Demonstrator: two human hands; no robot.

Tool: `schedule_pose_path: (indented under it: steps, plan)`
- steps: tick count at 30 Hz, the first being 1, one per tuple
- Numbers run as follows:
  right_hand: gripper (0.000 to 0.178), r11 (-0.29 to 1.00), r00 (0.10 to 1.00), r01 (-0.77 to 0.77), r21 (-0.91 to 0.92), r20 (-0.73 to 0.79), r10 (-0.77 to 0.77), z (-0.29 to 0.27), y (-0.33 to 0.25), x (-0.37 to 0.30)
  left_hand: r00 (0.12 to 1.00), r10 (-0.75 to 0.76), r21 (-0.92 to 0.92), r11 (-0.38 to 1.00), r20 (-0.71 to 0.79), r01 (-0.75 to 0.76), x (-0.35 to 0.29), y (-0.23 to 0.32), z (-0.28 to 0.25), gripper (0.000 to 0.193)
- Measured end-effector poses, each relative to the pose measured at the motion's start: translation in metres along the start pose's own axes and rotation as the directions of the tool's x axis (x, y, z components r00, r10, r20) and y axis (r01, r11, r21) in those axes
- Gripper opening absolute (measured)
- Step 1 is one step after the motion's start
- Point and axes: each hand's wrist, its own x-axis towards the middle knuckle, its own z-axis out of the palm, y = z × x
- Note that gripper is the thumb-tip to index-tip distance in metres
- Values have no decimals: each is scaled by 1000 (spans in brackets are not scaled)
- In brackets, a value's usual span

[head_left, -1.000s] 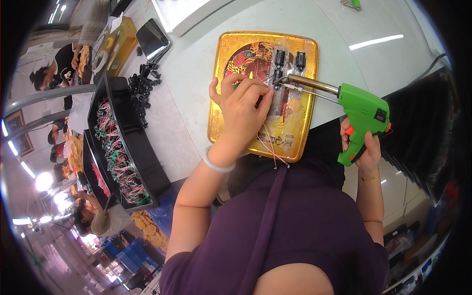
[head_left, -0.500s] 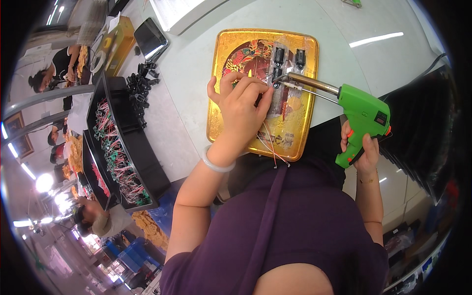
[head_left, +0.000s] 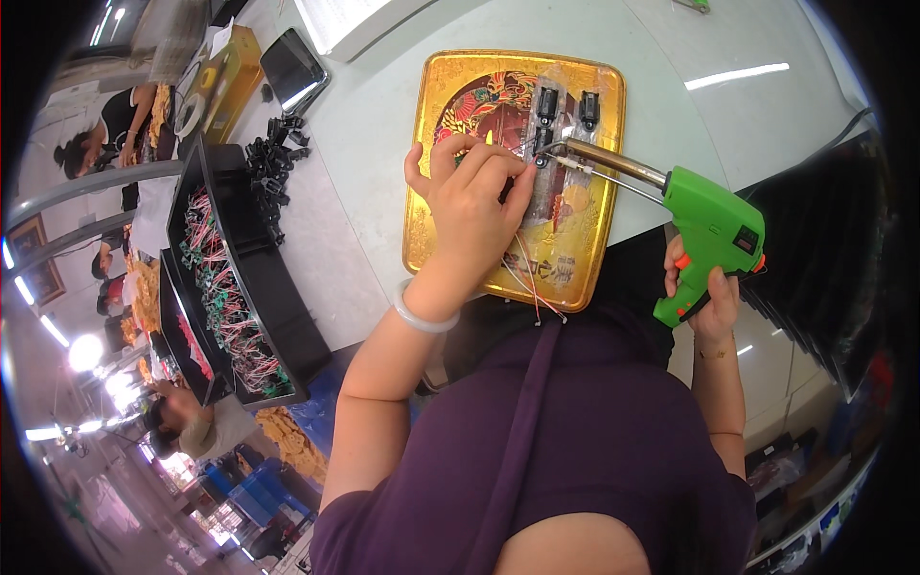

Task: The person solders wires and small electronic components onto a circuit board using a manual soldering gun.

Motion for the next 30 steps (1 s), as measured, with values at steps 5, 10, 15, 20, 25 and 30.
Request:
schedule_pose_path:
  steps: [5, 10, 15, 20, 25, 30]
  plan:
    - [54, 993, 997, 78, 91, 4, -79, 10, -1, 18, 1000, -2, 14, 1000, -12, 2, 1, -3, 2, 13]
    - [60, 942, 998, 60, 330, 11, -67, 25, 4, 42, 1000, -9, 18, 1000, -7, 9, -1, 0, 1, 12]
    - [57, 825, 989, -33, 565, 136, -54, 41, 15, 69, 1000, -7, 25, 1000, -11, 7, -2, 2, 0, 11]
    - [55, 777, 994, -75, 625, 108, 9, 42, 24, 77, 1000, 3, 33, 999, -21, -2, -1, 2, 2, 12]
    - [53, 733, 993, -93, 674, 116, 19, 42, 23, 78, 1000, -3, 22, 1000, -3, 3, -2, 1, 0, 12]
    - [53, 736, 992, -93, 670, 125, 11, 39, 23, 78, 1000, 5, 10, 1000, 7, -5, -1, 3, -1, 11]
